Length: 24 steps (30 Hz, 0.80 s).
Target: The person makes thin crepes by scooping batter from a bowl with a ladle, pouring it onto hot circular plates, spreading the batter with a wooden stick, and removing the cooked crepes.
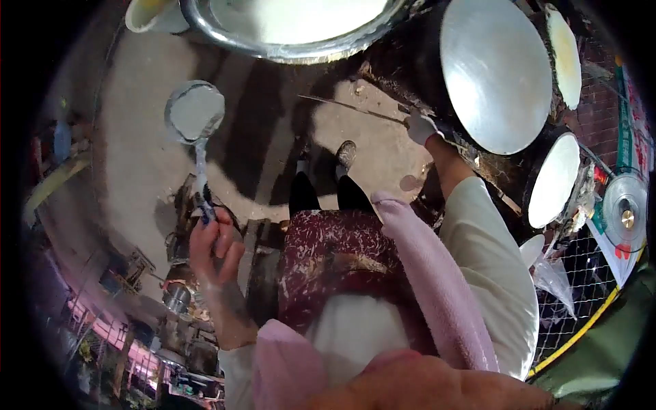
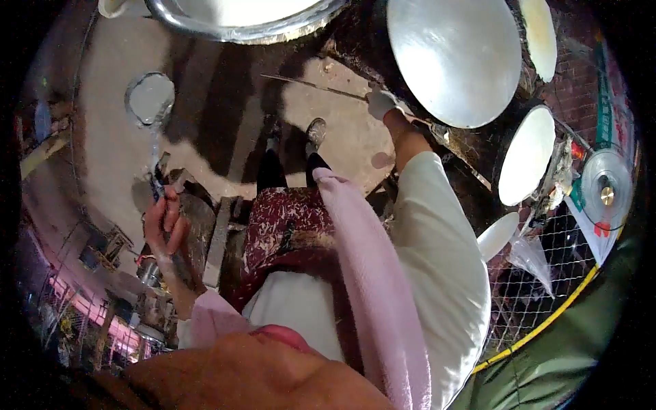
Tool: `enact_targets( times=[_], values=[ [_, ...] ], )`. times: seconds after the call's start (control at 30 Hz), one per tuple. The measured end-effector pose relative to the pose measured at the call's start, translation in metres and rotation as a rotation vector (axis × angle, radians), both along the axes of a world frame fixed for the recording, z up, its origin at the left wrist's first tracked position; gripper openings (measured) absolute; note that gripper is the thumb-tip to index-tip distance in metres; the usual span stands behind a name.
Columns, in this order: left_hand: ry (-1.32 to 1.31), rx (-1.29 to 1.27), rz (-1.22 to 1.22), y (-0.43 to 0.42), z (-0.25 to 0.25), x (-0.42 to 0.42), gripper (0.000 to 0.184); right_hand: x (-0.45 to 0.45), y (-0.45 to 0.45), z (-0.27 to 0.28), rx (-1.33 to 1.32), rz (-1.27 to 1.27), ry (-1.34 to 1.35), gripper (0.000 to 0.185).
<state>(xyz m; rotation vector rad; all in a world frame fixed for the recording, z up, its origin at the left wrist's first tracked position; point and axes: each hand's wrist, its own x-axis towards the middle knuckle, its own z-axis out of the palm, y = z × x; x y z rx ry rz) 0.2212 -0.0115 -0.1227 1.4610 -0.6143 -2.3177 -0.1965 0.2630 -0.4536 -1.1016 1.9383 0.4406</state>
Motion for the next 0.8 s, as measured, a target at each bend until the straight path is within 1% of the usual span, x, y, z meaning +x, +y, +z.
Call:
enact_targets(
  times=[0.03,0.07,0.1,0.13,0.2,0.27,0.3,0.4,0.5,0.53,0.57,0.6,0.63,0.67,0.7,0.73,0.77,0.8],
  values=[
    [0.028,-0.002,-0.047,0.001,0.008,-0.007,0.025,0.012,0.027,-0.040,-0.085,-0.148,0.008,0.040],
    [0.058,-0.010,-0.095,0.001,0.017,-0.013,0.025,0.024,0.033,-0.047,-0.189,-0.183,0.005,0.039],
    [0.113,-0.011,-0.070,0.005,0.018,-0.013,0.026,0.037,0.038,-0.052,-0.293,-0.212,-0.001,0.037],
    [0.138,-0.009,-0.096,0.006,0.027,-0.017,0.026,0.069,0.036,-0.012,-0.409,-0.128,-0.012,0.035],
    [0.199,-0.017,-0.159,0.002,0.048,-0.025,0.025,0.127,0.041,0.061,-0.622,-0.359,-0.092,0.036],
    [0.264,-0.012,-0.220,-0.006,0.053,-0.035,0.023,0.166,0.068,0.107,-0.491,-0.533,-0.177,0.041],
    [0.293,-0.003,-0.246,-0.012,0.052,-0.042,0.023,0.180,0.082,0.123,-0.486,-0.617,-0.214,0.043],
    [0.271,-0.072,-0.479,-0.048,0.034,-0.092,0.019,0.204,0.125,0.185,-0.622,-0.954,-0.280,0.047],
    [-0.130,-0.488,-0.898,-0.077,0.008,-0.157,0.017,0.228,0.148,0.236,-0.785,-1.348,-0.296,0.053],
    [-0.328,-1.110,-1.203,-0.095,-0.021,-0.172,0.012,0.237,0.148,0.245,-0.877,-1.482,-0.316,0.055],
    [-0.456,-1.362,-1.357,-0.117,-0.050,-0.192,0.011,0.249,0.137,0.250,-0.993,-1.599,-0.348,0.058],
    [-0.585,-1.615,-1.497,-0.128,-0.056,-0.216,0.012,0.261,0.129,0.250,-1.119,-1.714,-0.388,0.060],
    [-0.582,-1.614,-1.569,-0.136,-0.054,-0.235,0.013,0.275,0.113,0.254,-1.226,-1.794,-0.424,0.063],
    [-0.573,-1.603,-1.639,-0.144,-0.061,-0.261,0.015,0.285,0.096,0.255,-1.237,-1.831,-0.376,0.066],
    [-0.540,-1.613,-1.663,-0.155,-0.081,-0.287,0.016,0.293,0.079,0.255,-1.180,-1.856,-0.295,0.068],
    [-0.513,-1.626,-1.615,-0.163,-0.094,-0.313,0.017,0.292,0.050,0.271,-0.756,-1.760,0.043,0.067],
    [-0.493,-1.638,-1.616,-0.171,-0.102,-0.338,0.017,0.290,0.021,0.286,-0.303,-1.623,0.270,0.067],
    [-0.485,-1.656,-1.565,-0.177,-0.116,-0.359,0.017,0.294,0.004,0.301,-0.673,-1.795,0.154,0.061]
  ],
)
